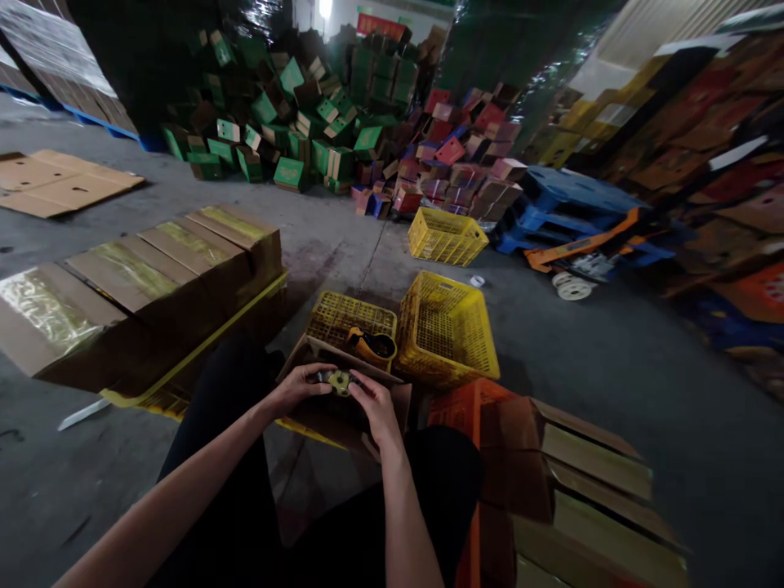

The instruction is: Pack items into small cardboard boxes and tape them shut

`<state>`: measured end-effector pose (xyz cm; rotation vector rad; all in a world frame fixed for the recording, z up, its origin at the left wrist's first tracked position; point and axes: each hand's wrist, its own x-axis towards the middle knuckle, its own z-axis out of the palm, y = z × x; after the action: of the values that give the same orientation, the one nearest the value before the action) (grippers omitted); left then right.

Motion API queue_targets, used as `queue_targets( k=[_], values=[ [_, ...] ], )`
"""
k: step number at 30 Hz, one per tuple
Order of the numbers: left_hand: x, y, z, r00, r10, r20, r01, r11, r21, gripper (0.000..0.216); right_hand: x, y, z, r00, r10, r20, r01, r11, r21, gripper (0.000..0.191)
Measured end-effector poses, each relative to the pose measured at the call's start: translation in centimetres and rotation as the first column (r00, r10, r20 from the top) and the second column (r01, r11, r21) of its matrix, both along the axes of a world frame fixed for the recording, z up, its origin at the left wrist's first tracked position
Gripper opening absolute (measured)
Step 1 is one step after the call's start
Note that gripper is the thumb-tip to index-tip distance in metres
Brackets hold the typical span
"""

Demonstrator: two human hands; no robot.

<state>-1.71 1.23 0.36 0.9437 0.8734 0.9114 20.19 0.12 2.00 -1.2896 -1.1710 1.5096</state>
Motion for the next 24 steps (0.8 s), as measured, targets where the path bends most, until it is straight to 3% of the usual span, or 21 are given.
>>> queue_targets(
  k=[6,10,12,15,18,24],
  values=[
    [0.3,-0.2,0.2,0.999,-0.034,-0.003,0.034,0.995,-0.091,0.069,0.0,-0.1,-0.3,0.999,-0.035,0.039,0.033,0.999,0.043,0.049],
    [0.1,0.0,-0.1,0.998,0.011,-0.069,-0.017,0.996,-0.089,0.061,0.0,-0.1,-0.9,0.997,-0.006,0.082,0.000,0.997,0.071,0.048],
    [-0.3,0.3,-0.5,0.980,0.073,-0.184,-0.083,0.996,-0.043,0.057,0.2,-0.1,-1.2,0.994,-0.028,0.108,0.020,0.997,0.080,0.046],
    [-0.9,0.8,-1.2,0.895,0.166,-0.415,-0.122,0.984,0.130,0.047,0.7,0.2,-1.7,0.988,-0.116,0.101,0.112,0.993,0.045,0.049],
    [-1.3,1.2,-2.1,0.832,0.168,-0.528,-0.069,0.977,0.202,0.035,1.6,0.5,-1.8,0.976,-0.193,0.105,0.192,0.981,0.018,0.053],
    [-1.0,1.3,-3.9,0.747,0.036,-0.664,0.092,0.983,0.158,0.034,3.0,0.7,-1.5,0.951,-0.219,0.217,0.209,0.976,0.069,0.042]
  ],
)
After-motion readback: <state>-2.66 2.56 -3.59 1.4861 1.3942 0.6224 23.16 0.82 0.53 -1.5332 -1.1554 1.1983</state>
